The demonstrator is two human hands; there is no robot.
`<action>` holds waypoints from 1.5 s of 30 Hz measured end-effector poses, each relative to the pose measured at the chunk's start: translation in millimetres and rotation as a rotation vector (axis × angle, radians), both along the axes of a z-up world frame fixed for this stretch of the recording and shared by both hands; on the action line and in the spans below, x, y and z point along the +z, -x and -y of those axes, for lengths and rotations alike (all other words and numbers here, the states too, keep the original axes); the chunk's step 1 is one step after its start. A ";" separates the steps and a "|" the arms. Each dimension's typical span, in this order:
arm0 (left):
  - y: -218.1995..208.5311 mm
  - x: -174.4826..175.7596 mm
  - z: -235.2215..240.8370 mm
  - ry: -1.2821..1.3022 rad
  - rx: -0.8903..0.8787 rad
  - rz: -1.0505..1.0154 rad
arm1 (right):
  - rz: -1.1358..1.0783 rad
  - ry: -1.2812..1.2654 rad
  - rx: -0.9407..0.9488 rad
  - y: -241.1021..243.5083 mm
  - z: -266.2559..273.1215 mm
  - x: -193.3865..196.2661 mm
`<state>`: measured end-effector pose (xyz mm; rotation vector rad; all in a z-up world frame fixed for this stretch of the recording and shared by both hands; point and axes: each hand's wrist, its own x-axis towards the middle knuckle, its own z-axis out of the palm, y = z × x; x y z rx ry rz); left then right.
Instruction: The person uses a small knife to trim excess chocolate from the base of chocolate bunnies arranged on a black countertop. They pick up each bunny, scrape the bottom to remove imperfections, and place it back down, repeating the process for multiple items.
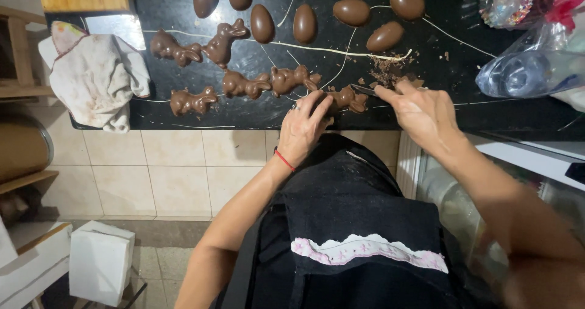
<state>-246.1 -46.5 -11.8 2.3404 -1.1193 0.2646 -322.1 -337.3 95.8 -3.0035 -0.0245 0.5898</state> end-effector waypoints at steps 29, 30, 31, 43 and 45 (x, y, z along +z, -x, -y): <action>-10.3 -19.0 -4.1 0.025 -0.081 -0.076 | 0.155 0.199 0.174 7.2 -31.2 -9.8; -11.3 -15.5 -4.2 0.024 -0.078 -0.077 | 0.155 0.198 0.176 6.8 -30.7 -6.3; -11.7 -12.2 -4.4 0.026 -0.084 -0.083 | 0.147 0.188 0.167 7.6 -30.8 -2.8; -12.3 -8.1 -3.3 0.024 -0.081 -0.073 | 0.041 0.185 0.159 0.5 -30.2 16.1; -12.8 -7.6 -3.7 0.025 -0.076 -0.071 | 0.035 0.190 0.180 -6.0 -29.5 24.5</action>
